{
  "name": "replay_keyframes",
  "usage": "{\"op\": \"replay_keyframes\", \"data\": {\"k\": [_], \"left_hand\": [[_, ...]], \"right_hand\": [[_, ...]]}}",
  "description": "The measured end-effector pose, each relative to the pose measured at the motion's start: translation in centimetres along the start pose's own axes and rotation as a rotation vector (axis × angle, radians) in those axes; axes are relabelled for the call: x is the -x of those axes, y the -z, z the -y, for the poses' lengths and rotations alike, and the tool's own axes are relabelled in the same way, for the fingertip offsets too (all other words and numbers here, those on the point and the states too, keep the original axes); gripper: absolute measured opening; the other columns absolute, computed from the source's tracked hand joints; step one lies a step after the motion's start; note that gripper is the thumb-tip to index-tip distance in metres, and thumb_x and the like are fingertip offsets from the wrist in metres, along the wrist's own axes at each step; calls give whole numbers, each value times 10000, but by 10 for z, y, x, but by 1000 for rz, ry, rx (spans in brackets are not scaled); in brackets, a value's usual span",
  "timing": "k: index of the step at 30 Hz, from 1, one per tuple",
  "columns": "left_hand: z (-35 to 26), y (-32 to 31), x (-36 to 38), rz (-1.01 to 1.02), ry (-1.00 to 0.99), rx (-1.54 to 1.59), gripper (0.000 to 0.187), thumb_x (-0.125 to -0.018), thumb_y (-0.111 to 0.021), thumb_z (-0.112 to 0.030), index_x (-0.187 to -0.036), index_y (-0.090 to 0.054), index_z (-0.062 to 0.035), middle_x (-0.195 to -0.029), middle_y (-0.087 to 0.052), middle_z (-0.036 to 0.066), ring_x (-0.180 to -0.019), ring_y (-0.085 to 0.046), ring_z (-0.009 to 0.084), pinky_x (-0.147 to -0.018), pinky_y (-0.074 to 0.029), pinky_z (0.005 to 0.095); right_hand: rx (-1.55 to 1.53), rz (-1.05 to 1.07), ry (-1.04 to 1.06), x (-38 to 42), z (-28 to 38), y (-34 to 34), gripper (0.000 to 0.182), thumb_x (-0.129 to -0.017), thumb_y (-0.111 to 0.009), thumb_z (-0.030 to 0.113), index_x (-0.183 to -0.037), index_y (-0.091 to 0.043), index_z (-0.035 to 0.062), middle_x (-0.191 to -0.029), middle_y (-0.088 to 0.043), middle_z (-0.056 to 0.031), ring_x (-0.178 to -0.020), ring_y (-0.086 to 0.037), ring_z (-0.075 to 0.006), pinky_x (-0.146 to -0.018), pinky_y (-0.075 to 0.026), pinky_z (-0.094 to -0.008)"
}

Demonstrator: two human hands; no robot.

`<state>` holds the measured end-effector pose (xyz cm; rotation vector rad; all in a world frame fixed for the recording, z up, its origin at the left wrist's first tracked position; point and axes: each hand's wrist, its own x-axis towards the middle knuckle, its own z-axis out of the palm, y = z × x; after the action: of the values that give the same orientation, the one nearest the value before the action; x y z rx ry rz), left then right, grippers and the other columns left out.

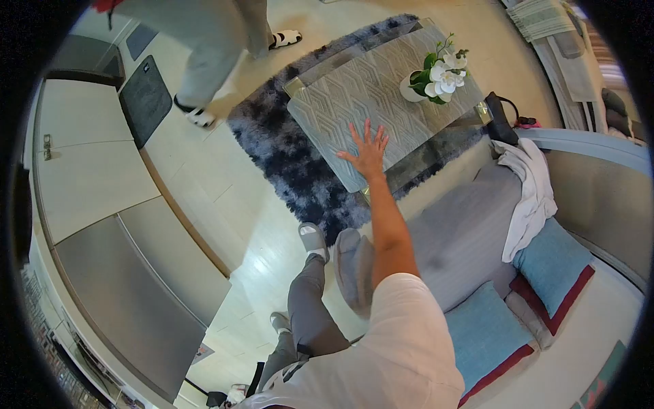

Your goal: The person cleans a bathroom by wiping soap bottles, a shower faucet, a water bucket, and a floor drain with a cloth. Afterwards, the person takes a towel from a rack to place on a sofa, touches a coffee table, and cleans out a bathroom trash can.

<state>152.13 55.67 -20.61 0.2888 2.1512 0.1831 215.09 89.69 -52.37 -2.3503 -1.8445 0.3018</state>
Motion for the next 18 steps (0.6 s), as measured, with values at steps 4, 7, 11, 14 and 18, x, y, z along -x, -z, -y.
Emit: {"op": "replay_keyframes", "data": {"k": [4,7,11,14,18], "left_hand": [[-4,-6,-16,24,-9,0,447,-796,-432,-41,-1243,-410,-33,-1009,-515,86,-872,-524,188,-657,-434,202],[-5,-12,-24,34,-3,7,449,-795,-431,-46,-1244,-412,-34,-998,-512,78,-867,-516,182,-661,-430,203],[0,-13,-23,25,5,27,451,-795,-430,-52,-1246,-413,-36,-984,-507,69,-861,-506,174,-667,-426,204],[6,-10,-17,15,13,43,453,-794,-430,-56,-1247,-415,-37,-973,-504,61,-857,-498,168,-672,-423,205],[15,-7,-6,1,25,67,456,-793,-429,-62,-1248,-416,-39,-958,-499,52,-851,-488,160,-678,-418,206]], "right_hand": [[44,-66,-135,6,12,-18,853,-648,-498,713,-1372,-241,343,-1474,0,-76,-1292,39,-477,-994,1,-634],[20,-85,-164,8,17,-21,855,-652,-499,713,-1376,-219,353,-1474,32,-72,-1294,76,-468,-991,42,-632],[3,-63,-161,7,14,-25,885,-632,-522,720,-1377,-216,354,-1474,18,-78,-1294,97,-463,-986,56,-635],[-11,-40,-135,6,8,-22,901,-618,-533,724,-1376,-218,352,-1473,8,-82,-1294,103,-461,-985,63,-634],[-38,0,-115,5,4,-14,911,-608,-545,723,-1375,-219,356,-1473,3,-89,-1297,110,-450,-990,73,-623]]}}
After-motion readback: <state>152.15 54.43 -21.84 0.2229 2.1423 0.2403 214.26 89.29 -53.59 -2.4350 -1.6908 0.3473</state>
